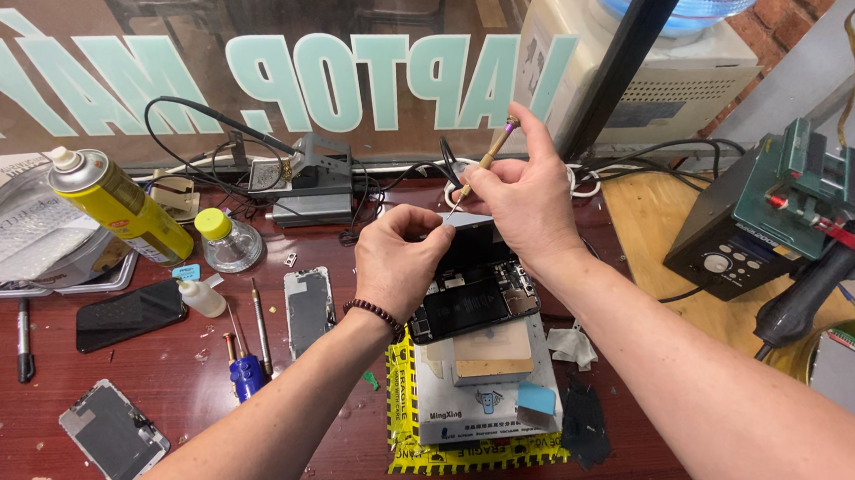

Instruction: The person repairs a disassembled smartphone at a workbench, using a screwdriver and tweezers to work on internal components while holding the phone steady. They briefly reach for supplies from a parts tray and continue manipulating the phone's internals with the tools.

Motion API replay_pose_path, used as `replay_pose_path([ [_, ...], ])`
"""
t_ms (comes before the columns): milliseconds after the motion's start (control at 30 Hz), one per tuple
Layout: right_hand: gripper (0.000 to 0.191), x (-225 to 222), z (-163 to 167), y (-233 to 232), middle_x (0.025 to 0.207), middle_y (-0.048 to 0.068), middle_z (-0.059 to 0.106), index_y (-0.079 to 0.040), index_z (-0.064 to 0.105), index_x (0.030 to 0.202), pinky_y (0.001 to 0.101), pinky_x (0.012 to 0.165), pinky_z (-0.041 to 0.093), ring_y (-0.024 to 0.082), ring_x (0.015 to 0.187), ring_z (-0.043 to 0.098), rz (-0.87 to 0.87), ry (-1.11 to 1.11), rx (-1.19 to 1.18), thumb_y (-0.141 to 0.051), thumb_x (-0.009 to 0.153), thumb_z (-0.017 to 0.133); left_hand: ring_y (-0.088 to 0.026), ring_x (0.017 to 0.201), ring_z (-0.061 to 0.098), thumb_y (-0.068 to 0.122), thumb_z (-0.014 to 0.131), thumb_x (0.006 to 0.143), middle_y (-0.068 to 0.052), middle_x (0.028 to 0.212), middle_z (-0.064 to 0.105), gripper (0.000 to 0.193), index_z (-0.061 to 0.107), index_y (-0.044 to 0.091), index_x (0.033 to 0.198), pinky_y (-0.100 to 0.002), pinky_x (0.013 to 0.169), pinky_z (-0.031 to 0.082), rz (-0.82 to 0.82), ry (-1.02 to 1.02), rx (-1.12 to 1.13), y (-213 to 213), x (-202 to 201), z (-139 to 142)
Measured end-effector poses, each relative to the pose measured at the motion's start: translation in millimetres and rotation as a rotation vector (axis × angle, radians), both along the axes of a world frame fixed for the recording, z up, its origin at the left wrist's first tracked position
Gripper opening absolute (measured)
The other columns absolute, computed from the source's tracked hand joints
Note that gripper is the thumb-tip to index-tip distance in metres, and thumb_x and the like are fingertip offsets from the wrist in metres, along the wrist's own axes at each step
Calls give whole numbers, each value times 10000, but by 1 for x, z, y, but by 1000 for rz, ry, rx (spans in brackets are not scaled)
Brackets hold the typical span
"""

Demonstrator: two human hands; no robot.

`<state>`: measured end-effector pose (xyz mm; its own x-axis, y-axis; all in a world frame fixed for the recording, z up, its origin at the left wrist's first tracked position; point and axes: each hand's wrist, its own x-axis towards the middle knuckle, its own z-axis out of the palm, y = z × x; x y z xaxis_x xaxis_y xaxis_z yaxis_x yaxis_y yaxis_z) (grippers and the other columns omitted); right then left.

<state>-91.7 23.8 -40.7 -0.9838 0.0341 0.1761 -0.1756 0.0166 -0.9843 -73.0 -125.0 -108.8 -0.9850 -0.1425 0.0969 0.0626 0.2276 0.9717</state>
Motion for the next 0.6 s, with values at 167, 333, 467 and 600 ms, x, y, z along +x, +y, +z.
replay_pose_path([
  [167, 734, -9, -3, -15, 987, 162, 759, -48, 253, 1563, 311, 758, 657, 179, 867, 763, -35, 142, 40, 5, 945, 646, -100, 802, 738, 188, 791, 783, -55, 888, 799, 244, 780, 51, 985, -268, 737, 599, -87, -6, -23, -32, -24, -8],
  [333, 657, 16, -23, -6, 990, 143, 759, -46, 311, 1514, 290, 787, 620, 159, 880, 746, -90, 188, 234, 6, 961, 662, -220, 933, 761, 151, 794, 760, -91, 1002, 767, 413, 725, 94, 1163, -333, 830, 593, -144, 145, -269, -43, -21, -10],
  [467, 639, 28, -42, -4, 1046, 107, 760, -60, 349, 1484, 281, 880, 628, 148, 988, 775, -65, 248, 337, 36, 935, 661, -332, 1060, 659, 166, 825, 737, -117, 1096, 662, 559, 633, 118, 1260, -434, 876, 542, -153, 224, -528, -39, -9, -7],
  [600, 627, 34, -51, 3, 1042, 85, 760, -83, 384, 1477, 272, 891, 618, 140, 1000, 767, -37, 238, 378, 46, 923, 647, -338, 1155, 592, 168, 841, 714, -114, 1193, 589, 635, 584, 120, 1292, -465, 889, 530, -116, 269, -622, -28, 0, -4],
])
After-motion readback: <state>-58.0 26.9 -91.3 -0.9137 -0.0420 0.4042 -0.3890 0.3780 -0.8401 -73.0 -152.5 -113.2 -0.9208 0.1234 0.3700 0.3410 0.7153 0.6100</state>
